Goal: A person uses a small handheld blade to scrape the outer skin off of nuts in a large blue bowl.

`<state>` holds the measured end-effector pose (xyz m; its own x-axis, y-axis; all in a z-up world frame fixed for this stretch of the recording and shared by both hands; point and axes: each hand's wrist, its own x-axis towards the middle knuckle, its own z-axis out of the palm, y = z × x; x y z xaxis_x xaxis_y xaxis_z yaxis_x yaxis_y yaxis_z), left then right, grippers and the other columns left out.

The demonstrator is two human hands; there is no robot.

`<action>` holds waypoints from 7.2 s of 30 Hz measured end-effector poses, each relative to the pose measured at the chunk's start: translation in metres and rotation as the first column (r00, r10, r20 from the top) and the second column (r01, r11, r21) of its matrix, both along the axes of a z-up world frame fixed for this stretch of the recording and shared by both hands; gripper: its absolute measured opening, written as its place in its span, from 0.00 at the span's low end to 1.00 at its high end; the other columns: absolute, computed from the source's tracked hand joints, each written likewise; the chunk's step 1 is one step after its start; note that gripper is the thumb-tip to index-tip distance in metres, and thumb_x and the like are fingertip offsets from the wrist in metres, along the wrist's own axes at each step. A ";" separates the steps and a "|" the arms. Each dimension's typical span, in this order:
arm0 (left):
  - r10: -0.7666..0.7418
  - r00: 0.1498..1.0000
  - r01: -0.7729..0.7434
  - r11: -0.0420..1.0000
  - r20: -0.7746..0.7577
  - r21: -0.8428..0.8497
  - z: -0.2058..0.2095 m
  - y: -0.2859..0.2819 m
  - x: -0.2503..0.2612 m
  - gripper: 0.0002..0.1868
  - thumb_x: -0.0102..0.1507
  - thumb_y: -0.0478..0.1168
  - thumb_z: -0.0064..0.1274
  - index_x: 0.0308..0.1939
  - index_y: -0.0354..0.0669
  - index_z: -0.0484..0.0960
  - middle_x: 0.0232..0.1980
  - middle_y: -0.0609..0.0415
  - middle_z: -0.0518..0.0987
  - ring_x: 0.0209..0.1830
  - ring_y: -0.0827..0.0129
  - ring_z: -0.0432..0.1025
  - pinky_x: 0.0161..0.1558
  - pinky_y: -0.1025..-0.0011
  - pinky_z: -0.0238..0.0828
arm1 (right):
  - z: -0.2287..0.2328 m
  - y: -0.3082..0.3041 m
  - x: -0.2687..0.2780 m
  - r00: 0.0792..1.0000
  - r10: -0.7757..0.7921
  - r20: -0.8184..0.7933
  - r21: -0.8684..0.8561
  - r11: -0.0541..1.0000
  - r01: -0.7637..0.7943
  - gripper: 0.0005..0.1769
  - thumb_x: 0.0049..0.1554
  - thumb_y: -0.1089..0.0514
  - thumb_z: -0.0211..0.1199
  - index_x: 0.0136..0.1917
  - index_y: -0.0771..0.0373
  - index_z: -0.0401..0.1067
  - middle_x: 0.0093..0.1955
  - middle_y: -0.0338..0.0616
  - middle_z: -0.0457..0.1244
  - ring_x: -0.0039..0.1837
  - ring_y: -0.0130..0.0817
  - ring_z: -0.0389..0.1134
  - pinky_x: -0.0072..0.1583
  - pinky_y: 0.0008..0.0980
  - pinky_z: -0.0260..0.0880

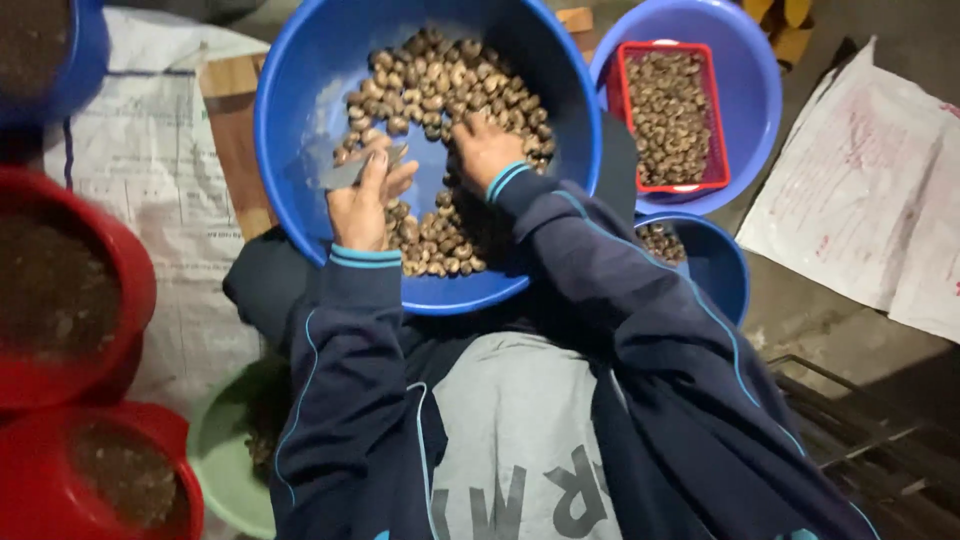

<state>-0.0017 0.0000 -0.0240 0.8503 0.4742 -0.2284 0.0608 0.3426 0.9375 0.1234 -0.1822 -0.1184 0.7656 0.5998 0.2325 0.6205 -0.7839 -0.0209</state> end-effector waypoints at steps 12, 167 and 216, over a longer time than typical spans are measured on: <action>-0.151 0.987 0.156 0.985 -0.061 0.079 0.008 0.001 0.002 0.17 0.74 0.41 0.51 0.61 0.33 0.79 0.60 0.29 0.78 0.52 0.45 0.81 0.50 0.56 0.87 | -0.035 0.008 -0.020 0.983 0.136 -0.119 -0.032 0.990 -0.141 0.10 0.57 0.54 0.59 0.52 0.53 0.66 0.49 0.43 0.58 0.52 0.46 0.68 0.41 0.43 0.78; 0.047 0.997 -0.064 0.954 0.067 0.293 0.023 0.007 -0.002 0.18 0.75 0.45 0.50 0.60 0.33 0.80 0.56 0.33 0.81 0.47 0.51 0.83 0.45 0.64 0.86 | 0.033 0.032 -0.057 0.583 0.332 -0.741 0.570 0.770 0.287 0.15 0.62 0.52 0.65 0.60 0.55 0.68 0.44 0.46 0.71 0.45 0.46 0.75 0.43 0.43 0.79; -0.159 0.987 0.144 0.819 -0.021 0.556 0.025 -0.002 -0.004 0.13 0.74 0.46 0.53 0.54 0.42 0.86 0.47 0.36 0.85 0.51 0.44 0.80 0.44 0.52 0.81 | 0.061 0.028 -0.053 0.294 0.707 -0.643 0.612 0.243 0.753 0.19 0.62 0.66 0.62 0.67 0.65 0.70 0.51 0.55 0.70 0.46 0.43 0.77 0.44 0.35 0.83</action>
<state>-0.0057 -0.0017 0.0011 0.9235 0.3795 0.0556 0.0430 -0.2465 0.9682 0.0704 -0.1538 -0.0576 0.8135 0.5330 -0.2325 -0.4199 0.2619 -0.8689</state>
